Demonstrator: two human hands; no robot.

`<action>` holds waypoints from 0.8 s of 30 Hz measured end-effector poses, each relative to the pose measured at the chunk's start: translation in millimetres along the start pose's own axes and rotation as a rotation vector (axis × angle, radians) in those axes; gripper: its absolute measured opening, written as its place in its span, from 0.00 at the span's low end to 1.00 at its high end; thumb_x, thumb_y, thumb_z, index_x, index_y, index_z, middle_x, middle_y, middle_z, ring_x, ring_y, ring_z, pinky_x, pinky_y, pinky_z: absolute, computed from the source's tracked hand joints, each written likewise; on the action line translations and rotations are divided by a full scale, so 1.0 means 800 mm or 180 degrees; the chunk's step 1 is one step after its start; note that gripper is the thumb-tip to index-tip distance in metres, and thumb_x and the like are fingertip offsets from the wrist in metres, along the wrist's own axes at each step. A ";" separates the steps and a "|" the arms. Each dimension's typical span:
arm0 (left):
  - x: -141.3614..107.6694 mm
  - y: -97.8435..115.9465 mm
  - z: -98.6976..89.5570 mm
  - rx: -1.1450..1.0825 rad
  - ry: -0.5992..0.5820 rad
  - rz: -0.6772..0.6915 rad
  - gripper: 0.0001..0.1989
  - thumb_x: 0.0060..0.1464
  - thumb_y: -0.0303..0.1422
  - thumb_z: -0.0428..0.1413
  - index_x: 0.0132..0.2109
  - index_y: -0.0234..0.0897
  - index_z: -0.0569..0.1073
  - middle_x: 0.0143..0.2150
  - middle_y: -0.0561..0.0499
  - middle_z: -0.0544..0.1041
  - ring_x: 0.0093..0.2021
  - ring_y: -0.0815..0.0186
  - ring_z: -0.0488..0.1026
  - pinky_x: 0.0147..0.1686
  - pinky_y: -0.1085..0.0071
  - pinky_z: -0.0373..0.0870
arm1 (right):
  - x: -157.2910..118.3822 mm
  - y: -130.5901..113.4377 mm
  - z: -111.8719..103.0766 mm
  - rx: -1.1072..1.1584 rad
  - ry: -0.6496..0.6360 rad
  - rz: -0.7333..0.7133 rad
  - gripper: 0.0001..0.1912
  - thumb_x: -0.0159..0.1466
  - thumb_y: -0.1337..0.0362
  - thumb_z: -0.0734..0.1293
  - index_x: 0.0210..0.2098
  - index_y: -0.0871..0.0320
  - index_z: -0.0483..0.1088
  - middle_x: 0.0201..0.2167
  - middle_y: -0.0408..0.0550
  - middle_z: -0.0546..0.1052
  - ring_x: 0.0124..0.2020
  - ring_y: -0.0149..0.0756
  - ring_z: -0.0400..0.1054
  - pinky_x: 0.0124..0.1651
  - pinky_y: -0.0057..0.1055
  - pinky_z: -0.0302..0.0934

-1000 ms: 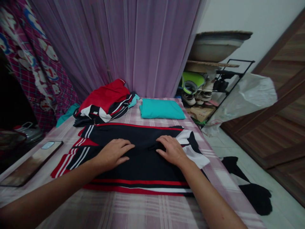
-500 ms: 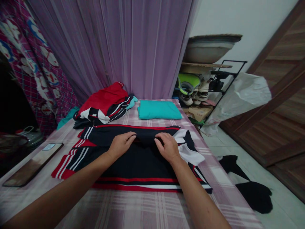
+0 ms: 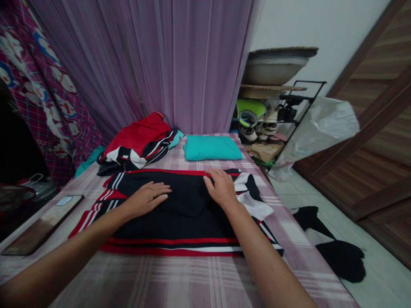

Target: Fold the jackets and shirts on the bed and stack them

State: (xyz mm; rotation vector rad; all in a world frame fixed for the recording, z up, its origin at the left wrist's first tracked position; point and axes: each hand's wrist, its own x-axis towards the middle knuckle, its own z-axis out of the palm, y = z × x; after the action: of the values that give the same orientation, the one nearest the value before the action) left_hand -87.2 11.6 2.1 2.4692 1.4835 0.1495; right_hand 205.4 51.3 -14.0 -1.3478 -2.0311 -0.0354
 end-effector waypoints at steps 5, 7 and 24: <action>-0.001 -0.079 -0.009 0.1005 0.0323 -0.1450 0.30 0.64 0.49 0.44 0.68 0.45 0.62 0.73 0.42 0.55 0.72 0.44 0.48 0.64 0.33 0.43 | 0.016 0.001 0.034 -0.0592 -0.1300 -0.0048 0.28 0.70 0.50 0.56 0.66 0.51 0.61 0.70 0.53 0.59 0.70 0.48 0.51 0.67 0.55 0.46; -0.007 -0.094 -0.003 0.0995 0.0050 -0.1785 0.32 0.63 0.52 0.42 0.70 0.47 0.57 0.74 0.42 0.51 0.73 0.43 0.45 0.62 0.28 0.43 | 0.011 0.015 0.049 -0.0907 -0.1744 0.0306 0.31 0.70 0.47 0.53 0.69 0.50 0.57 0.71 0.54 0.55 0.72 0.49 0.46 0.68 0.59 0.40; -0.009 -0.104 0.012 0.0950 -0.0074 -0.1802 0.35 0.61 0.56 0.39 0.71 0.49 0.54 0.75 0.44 0.50 0.73 0.45 0.43 0.61 0.30 0.48 | 0.009 0.012 0.054 -0.1101 -0.1891 0.0753 0.32 0.71 0.46 0.47 0.70 0.49 0.53 0.73 0.52 0.51 0.72 0.48 0.43 0.68 0.58 0.38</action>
State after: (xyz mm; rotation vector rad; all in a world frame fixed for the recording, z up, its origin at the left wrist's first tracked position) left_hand -159.3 40.8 -29.6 2.1231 2.2575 -0.2219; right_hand 189.3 77.8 -46.2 -1.9926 -2.4020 0.1427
